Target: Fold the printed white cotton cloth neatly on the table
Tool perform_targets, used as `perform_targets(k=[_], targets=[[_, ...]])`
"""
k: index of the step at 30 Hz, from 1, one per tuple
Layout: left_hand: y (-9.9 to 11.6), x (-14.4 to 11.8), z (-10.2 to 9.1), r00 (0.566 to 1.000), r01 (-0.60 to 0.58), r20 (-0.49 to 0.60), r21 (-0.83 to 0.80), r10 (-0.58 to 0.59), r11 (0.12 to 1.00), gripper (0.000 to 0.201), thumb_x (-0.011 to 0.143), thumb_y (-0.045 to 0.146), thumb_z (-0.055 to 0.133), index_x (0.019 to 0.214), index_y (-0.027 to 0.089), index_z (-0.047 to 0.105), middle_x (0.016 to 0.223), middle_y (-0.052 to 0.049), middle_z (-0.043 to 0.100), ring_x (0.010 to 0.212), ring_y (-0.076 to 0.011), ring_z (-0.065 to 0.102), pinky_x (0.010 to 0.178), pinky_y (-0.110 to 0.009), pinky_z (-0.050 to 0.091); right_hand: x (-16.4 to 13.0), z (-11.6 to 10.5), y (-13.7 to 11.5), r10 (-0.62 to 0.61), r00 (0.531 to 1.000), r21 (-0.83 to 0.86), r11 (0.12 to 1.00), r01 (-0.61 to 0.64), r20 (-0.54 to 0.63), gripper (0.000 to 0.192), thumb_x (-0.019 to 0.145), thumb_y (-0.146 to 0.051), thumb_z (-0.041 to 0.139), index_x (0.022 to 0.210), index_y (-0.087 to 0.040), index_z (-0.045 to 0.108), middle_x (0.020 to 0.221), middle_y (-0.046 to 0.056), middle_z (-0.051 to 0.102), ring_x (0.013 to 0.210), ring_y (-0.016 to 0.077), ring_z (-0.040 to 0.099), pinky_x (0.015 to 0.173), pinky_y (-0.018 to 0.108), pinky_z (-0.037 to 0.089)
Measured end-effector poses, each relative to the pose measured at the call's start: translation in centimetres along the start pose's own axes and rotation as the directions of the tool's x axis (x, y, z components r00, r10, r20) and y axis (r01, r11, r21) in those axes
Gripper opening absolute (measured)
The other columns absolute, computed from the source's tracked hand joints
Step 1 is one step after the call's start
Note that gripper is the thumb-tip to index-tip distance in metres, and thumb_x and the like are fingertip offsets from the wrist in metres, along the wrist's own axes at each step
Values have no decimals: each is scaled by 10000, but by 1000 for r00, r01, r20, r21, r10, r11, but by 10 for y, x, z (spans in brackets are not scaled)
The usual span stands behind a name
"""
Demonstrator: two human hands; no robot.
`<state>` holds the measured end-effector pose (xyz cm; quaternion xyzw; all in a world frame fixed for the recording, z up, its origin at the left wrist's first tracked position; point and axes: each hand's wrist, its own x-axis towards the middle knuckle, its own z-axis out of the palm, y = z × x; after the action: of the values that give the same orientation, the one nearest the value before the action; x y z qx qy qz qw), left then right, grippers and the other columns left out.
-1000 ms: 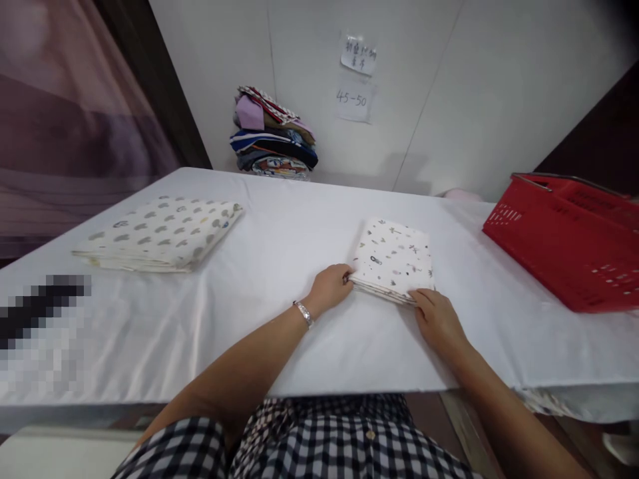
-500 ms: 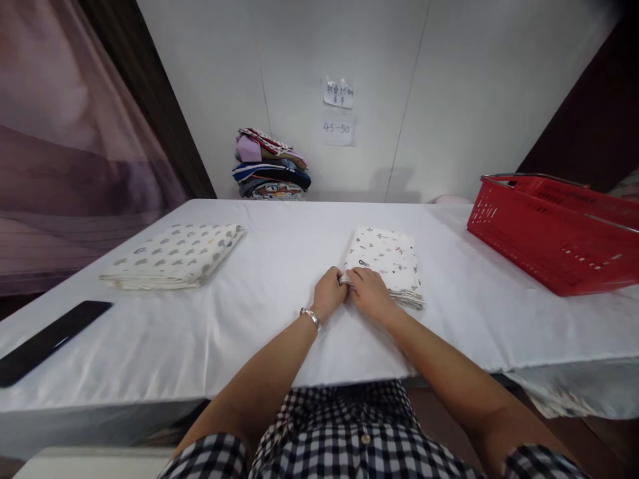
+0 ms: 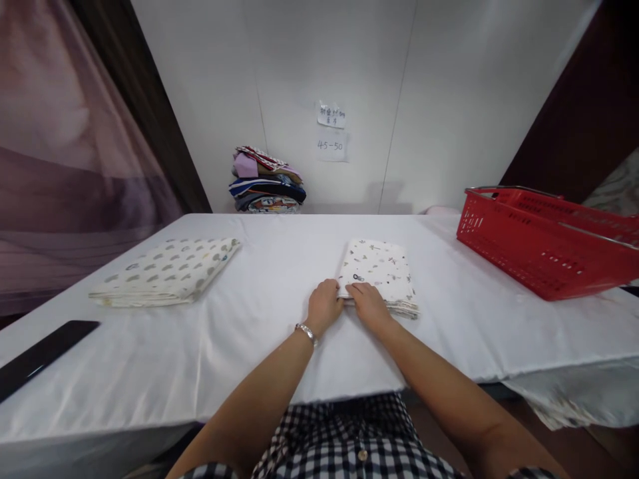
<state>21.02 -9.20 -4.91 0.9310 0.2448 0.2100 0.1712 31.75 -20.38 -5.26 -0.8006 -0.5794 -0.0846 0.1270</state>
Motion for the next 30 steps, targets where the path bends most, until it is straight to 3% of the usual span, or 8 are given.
perform_targets(k=[3, 5, 10, 16, 18, 21, 25, 30], targets=[[-3, 0, 2, 977, -212, 19, 9, 212, 977, 519, 760, 32, 445, 1245, 211, 483, 1351, -83, 501, 1278, -215, 411, 1010, -377, 385, 0, -2, -3, 6, 1000, 10, 1000, -6, -3, 411, 847, -74, 431, 1235, -161, 537, 1194, 96, 586, 1046, 222, 508, 891, 338, 375], [-6, 1, 5, 954, -293, 71, -10, 293, 956, 590, 776, -9, 385, 1313, 225, 450, 1393, -53, 478, 1333, -191, 357, 1066, -389, 348, -3, -6, -5, 8, 1000, 17, 1000, -8, 0, 416, 844, -74, 435, 1241, -154, 528, 1202, 95, 588, 1059, 218, 509, 902, 341, 374], [-10, 3, 8, 957, -272, 94, -17, 273, 962, 563, 793, -9, 379, 1278, 240, 519, 1368, -33, 515, 1338, -199, 366, 1084, -437, 356, -25, -21, 5, 59, 998, 24, 998, -59, -31, 421, 890, -152, 428, 1310, -146, 463, 1248, 119, 577, 1166, 215, 480, 975, 384, 339], [-10, 4, 5, 955, -277, 98, -28, 279, 960, 561, 775, -19, 378, 1245, 235, 549, 1360, -23, 523, 1337, -206, 368, 1074, -448, 373, -73, -29, 44, 101, 985, 59, 994, -93, -142, 343, 898, -236, 454, 1218, -184, 565, 1282, 110, 572, 1228, 230, 464, 1021, 447, 332], [-10, 4, 5, 955, -277, 106, -31, 278, 960, 557, 773, -17, 375, 1243, 226, 549, 1367, -22, 516, 1338, -210, 365, 1075, -440, 372, -83, -30, 64, 170, 955, 153, 979, -135, -244, 302, 900, -281, 452, 1127, -183, 625, 1216, 109, 616, 1180, 223, 510, 1003, 432, 369], [-9, 3, 6, 955, -278, 100, -21, 278, 960, 542, 772, -4, 379, 1239, 208, 553, 1370, -36, 512, 1336, -227, 366, 1078, -433, 361, -81, -35, 96, 376, 864, 329, 906, -267, -334, 293, 874, -306, 440, 1002, -182, 672, 1112, 94, 665, 1062, 205, 584, 918, 381, 448], [-5, 0, 5, 935, -354, 43, 9, 353, 935, 506, 802, 53, 385, 1267, 190, 528, 1388, -57, 491, 1351, -238, 338, 1105, -439, 301, -54, -44, 126, 593, 783, 411, 772, -485, -188, 295, 838, -286, 425, 934, -190, 687, 1009, 47, 697, 935, 164, 620, 829, 296, 465], [0, -3, 3, 892, -440, 115, -12, 438, 898, 499, 819, 91, 399, 1288, 226, 500, 1359, -38, 524, 1320, -229, 387, 1124, -478, 238, -12, -43, 138, 678, 734, 339, 701, -628, -41, 258, 831, -310, 471, 870, -181, 691, 884, 30, 709, 823, 148, 625, 716, 232, 428]])
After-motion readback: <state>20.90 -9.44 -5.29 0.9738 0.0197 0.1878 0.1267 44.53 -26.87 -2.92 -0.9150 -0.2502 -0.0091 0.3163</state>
